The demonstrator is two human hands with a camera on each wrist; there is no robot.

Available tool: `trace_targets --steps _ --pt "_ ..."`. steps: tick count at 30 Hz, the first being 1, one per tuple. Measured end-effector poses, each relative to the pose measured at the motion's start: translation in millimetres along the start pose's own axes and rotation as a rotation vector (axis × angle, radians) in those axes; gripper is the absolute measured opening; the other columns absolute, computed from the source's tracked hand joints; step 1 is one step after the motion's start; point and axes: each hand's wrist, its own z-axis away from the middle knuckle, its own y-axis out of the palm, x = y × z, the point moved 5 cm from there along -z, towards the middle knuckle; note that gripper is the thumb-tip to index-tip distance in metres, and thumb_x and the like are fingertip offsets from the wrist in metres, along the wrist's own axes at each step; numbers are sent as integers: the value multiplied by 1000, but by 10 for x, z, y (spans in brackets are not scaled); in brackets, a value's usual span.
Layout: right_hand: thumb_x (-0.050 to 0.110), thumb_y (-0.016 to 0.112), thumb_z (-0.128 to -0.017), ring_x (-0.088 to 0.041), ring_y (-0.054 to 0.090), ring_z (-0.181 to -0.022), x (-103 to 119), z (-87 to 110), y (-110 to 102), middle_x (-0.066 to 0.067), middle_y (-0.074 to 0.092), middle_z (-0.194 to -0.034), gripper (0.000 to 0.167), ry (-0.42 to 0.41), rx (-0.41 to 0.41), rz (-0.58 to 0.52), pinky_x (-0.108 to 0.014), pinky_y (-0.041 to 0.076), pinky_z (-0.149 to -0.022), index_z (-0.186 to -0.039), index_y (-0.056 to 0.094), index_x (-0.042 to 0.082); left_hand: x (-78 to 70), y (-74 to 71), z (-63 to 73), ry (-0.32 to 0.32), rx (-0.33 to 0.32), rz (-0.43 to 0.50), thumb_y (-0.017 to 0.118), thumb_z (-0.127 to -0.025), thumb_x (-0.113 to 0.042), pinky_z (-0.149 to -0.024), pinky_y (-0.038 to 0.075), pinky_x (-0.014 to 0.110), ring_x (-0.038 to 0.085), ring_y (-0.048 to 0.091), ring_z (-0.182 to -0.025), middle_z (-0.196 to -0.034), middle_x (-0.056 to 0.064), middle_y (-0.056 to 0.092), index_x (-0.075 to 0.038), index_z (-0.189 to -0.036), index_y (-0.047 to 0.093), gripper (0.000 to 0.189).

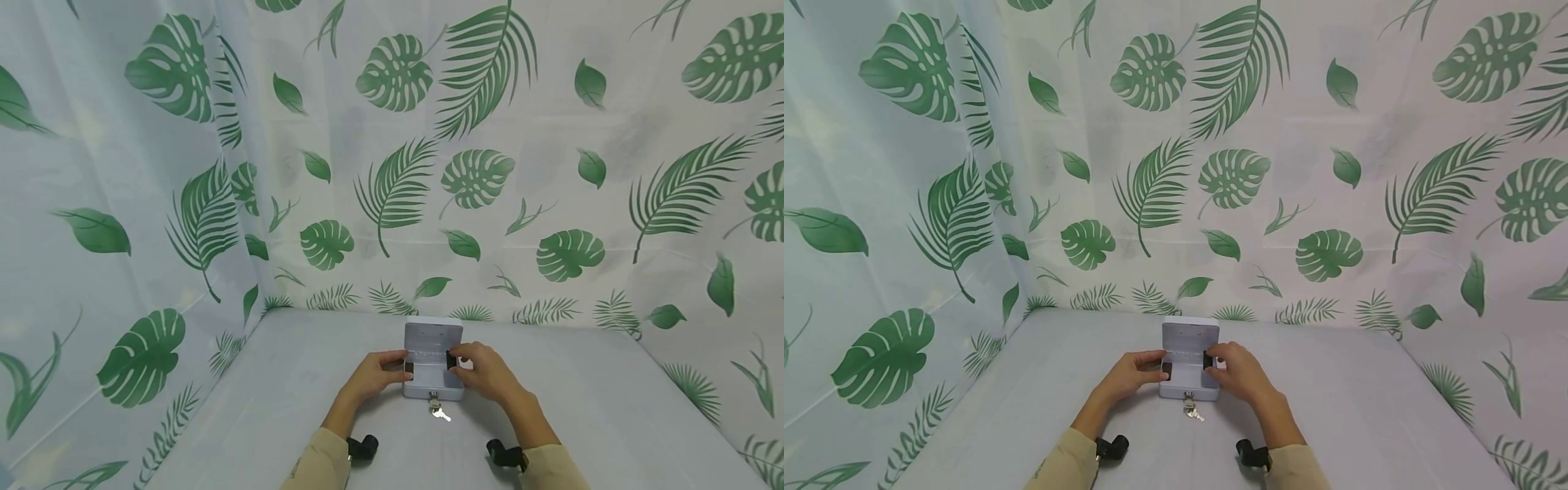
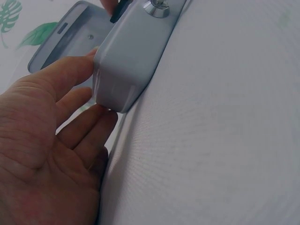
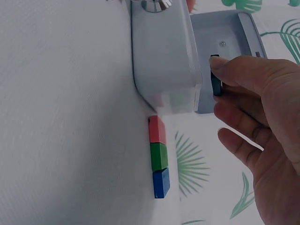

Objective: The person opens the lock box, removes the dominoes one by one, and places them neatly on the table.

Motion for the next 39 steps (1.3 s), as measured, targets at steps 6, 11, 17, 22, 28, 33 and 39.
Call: trace_targets --steps 6,11,17,22,28,33,39 --pt "12 81 -89 -22 69 -101 -39 18 -31 -7 76 -119 32 3 -11 -16 -44 59 -88 -120 76 6 -5 -7 -2 -3 -1 -9 84 -90 -25 -118 43 53 33 60 -137 -144 12 65 -5 -141 64 58" --pt "12 81 -89 -21 68 -101 -63 26 -56 -7 77 -119 33 -4 -2 -22 -42 58 -86 -121 76 6 2 -3 -6 -6 -3 -14 84 -90 -24 -117 44 53 33 60 -137 -145 12 64 -4 -141 64 59" --pt "9 79 -90 -24 69 -100 -87 45 -108 -9 77 -117 30 -39 13 -27 -44 59 -84 -120 76 5 10 -3 -13 -3 -10 -20 84 -89 -25 -117 44 53 33 60 -136 -144 12 65 -5 -140 65 58" --pt "6 79 -90 -24 68 -100 -131 53 -130 -10 77 -118 31 -29 29 -18 -44 58 -85 -120 75 4 6 -5 -13 -4 -13 -22 84 -89 -25 -117 45 53 32 61 -136 -143 11 65 -6 -140 66 57" --pt "6 78 -91 -24 68 -101 -197 76 -152 -9 76 -118 30 23 59 -16 -45 59 -86 -121 75 4 7 -3 -5 -5 -11 -18 84 -89 -26 -118 43 54 33 60 -136 -143 11 66 -6 -140 66 57" --pt "8 78 -91 -24 67 -102 -246 91 -169 -8 76 -117 30 58 72 -15 -45 59 -86 -121 75 6 22 3 -7 0 -10 -16 85 -89 -24 -118 42 55 33 60 -137 -143 13 65 -5 -140 66 58" --pt "10 78 -92 -25 67 -103 -287 95 -175 -8 76 -117 30 81 85 -25 -48 59 -89 -122 75 6 21 3 -14 3 -10 -9 85 -89 -24 -118 42 55 34 60 -137 -144 13 65 -5 -140 65 58"
